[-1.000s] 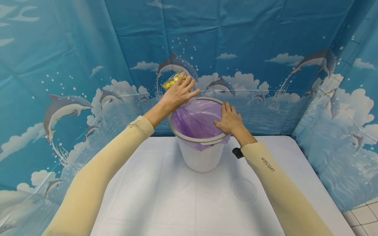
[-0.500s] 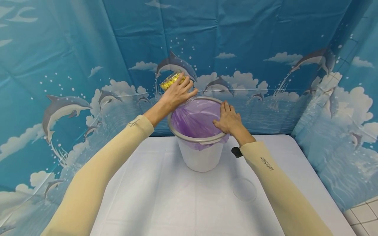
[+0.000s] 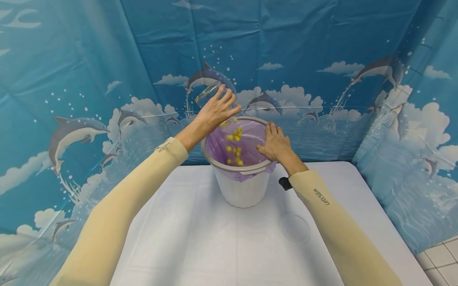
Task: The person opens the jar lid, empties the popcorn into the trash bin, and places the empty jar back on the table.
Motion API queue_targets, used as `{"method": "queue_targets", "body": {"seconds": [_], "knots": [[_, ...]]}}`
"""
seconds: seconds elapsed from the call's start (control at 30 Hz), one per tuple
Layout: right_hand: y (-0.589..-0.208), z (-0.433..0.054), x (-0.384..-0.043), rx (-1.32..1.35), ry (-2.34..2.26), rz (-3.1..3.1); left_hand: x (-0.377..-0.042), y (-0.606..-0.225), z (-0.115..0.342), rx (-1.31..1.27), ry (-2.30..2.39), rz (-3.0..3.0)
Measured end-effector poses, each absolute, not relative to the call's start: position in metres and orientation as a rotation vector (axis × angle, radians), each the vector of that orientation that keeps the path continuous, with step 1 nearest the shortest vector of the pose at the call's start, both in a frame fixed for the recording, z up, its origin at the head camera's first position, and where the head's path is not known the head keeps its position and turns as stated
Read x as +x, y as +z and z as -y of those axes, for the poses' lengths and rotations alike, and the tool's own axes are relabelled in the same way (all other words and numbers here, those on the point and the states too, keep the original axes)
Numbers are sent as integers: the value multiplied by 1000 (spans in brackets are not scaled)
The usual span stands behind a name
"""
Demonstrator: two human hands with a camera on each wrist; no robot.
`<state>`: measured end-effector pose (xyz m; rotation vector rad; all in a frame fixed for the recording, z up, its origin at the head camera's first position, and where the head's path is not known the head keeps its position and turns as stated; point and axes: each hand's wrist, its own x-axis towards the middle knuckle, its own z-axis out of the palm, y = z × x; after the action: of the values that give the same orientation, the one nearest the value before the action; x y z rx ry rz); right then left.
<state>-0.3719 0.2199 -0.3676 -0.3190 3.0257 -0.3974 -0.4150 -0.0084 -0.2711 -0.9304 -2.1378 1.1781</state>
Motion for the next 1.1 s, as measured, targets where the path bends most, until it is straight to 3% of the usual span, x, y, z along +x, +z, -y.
{"method": "queue_targets", "body": {"seconds": [1.1], "knots": [[-369, -221, -371, -335, -409, -3023, -407, -267, 34, -909, 1148, 2176]]}}
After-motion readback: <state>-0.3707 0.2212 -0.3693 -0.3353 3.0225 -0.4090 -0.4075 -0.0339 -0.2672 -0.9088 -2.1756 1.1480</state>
